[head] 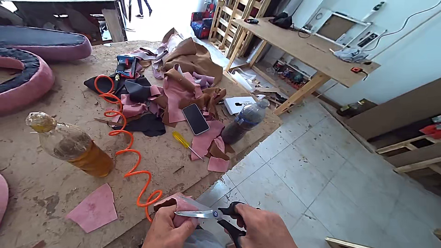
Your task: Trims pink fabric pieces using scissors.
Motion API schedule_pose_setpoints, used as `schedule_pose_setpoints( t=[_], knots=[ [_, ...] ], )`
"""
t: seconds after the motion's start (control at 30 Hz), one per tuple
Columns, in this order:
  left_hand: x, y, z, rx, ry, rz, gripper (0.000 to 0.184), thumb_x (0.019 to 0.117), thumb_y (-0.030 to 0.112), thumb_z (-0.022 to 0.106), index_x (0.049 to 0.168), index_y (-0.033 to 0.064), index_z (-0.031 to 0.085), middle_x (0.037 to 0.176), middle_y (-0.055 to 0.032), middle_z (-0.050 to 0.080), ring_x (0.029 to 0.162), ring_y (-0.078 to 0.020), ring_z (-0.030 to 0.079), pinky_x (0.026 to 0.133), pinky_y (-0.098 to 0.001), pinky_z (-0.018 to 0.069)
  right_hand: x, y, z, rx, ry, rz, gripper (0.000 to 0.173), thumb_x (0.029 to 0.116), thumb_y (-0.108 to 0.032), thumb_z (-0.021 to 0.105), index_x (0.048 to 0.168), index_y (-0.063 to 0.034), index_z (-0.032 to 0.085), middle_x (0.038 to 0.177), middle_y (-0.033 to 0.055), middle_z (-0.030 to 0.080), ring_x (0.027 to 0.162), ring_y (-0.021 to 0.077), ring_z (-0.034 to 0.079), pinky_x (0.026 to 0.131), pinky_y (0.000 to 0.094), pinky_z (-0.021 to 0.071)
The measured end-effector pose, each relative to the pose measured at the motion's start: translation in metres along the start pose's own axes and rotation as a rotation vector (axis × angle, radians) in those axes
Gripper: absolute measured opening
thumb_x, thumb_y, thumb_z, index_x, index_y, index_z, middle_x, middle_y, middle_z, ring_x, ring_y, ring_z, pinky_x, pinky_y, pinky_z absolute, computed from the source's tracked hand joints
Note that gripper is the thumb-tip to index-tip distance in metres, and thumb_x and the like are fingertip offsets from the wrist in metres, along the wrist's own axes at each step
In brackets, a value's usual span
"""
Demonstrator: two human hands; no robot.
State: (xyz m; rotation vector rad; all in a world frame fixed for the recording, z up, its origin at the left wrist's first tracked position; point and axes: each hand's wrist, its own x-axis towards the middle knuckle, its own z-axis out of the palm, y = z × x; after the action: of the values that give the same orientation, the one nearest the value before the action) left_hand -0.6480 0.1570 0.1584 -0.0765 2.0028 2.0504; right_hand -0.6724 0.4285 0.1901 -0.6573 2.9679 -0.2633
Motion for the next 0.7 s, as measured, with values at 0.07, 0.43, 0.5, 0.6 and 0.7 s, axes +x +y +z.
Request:
schedule_pose_setpoints(
  t=[0.07, 0.43, 0.5, 0.6, 0.7],
  knots=[
    [-0.001, 0.002, -0.002, -0.072, -0.062, 0.027, 0.008, 0.0897, 0.013, 0.073, 0.095, 0.0077, 0.075, 0.074, 0.0018, 0.070, 0.059, -0.0055, 0.061, 0.057, -0.0254, 0.0532, -0.001, -0.003, 0.002, 0.013, -0.007, 0.008, 0.032, 0.0714, -0.036, 0.082, 0.087, -0.0116, 0.069, 0.071, 0.0024, 0.068, 0.060, 0.0208, 0.067, 0.048, 0.0444, 0.0515],
    [-0.001, 0.007, -0.016, -0.014, -0.185, 0.070, 0.013, 0.0904, 0.007, 0.069, 0.100, 0.0062, 0.077, 0.089, 0.0006, 0.076, 0.074, -0.0038, 0.069, 0.069, -0.0252, 0.0590, 0.001, -0.003, 0.002, -0.030, -0.005, -0.092, 0.035, 0.0655, -0.037, 0.083, 0.084, -0.0113, 0.068, 0.070, 0.0035, 0.066, 0.058, 0.0217, 0.066, 0.045, 0.0428, 0.0492],
    [-0.002, 0.009, -0.018, -0.100, -0.227, 0.040, 0.017, 0.0901, 0.005, 0.067, 0.103, 0.0078, 0.078, 0.078, 0.0034, 0.072, 0.057, -0.0007, 0.057, 0.054, -0.0208, 0.0487, -0.001, 0.000, 0.002, 0.010, 0.010, -0.121, 0.031, 0.0668, -0.035, 0.082, 0.081, -0.0124, 0.067, 0.065, 0.0019, 0.064, 0.054, 0.0196, 0.064, 0.043, 0.0421, 0.0471],
    [-0.002, 0.007, -0.022, -0.174, -0.297, 0.032, 0.018, 0.0907, 0.005, 0.066, 0.104, 0.0076, 0.077, 0.076, 0.0033, 0.071, 0.057, -0.0007, 0.057, 0.054, -0.0208, 0.0491, -0.002, 0.004, 0.002, 0.038, 0.012, -0.144, 0.027, 0.0686, -0.033, 0.080, 0.078, -0.0123, 0.066, 0.061, 0.0015, 0.063, 0.052, 0.0190, 0.064, 0.042, 0.0418, 0.0463],
    [-0.001, 0.009, -0.024, -0.199, -0.338, 0.019, 0.017, 0.0924, 0.006, 0.066, 0.105, 0.0084, 0.077, 0.074, 0.0035, 0.070, 0.052, -0.0004, 0.054, 0.049, -0.0198, 0.0461, -0.001, 0.006, 0.001, 0.036, -0.011, -0.163, 0.031, 0.0706, -0.037, 0.081, 0.077, -0.0121, 0.065, 0.060, 0.0024, 0.061, 0.051, 0.0201, 0.063, 0.042, 0.0425, 0.0453]
  ],
)
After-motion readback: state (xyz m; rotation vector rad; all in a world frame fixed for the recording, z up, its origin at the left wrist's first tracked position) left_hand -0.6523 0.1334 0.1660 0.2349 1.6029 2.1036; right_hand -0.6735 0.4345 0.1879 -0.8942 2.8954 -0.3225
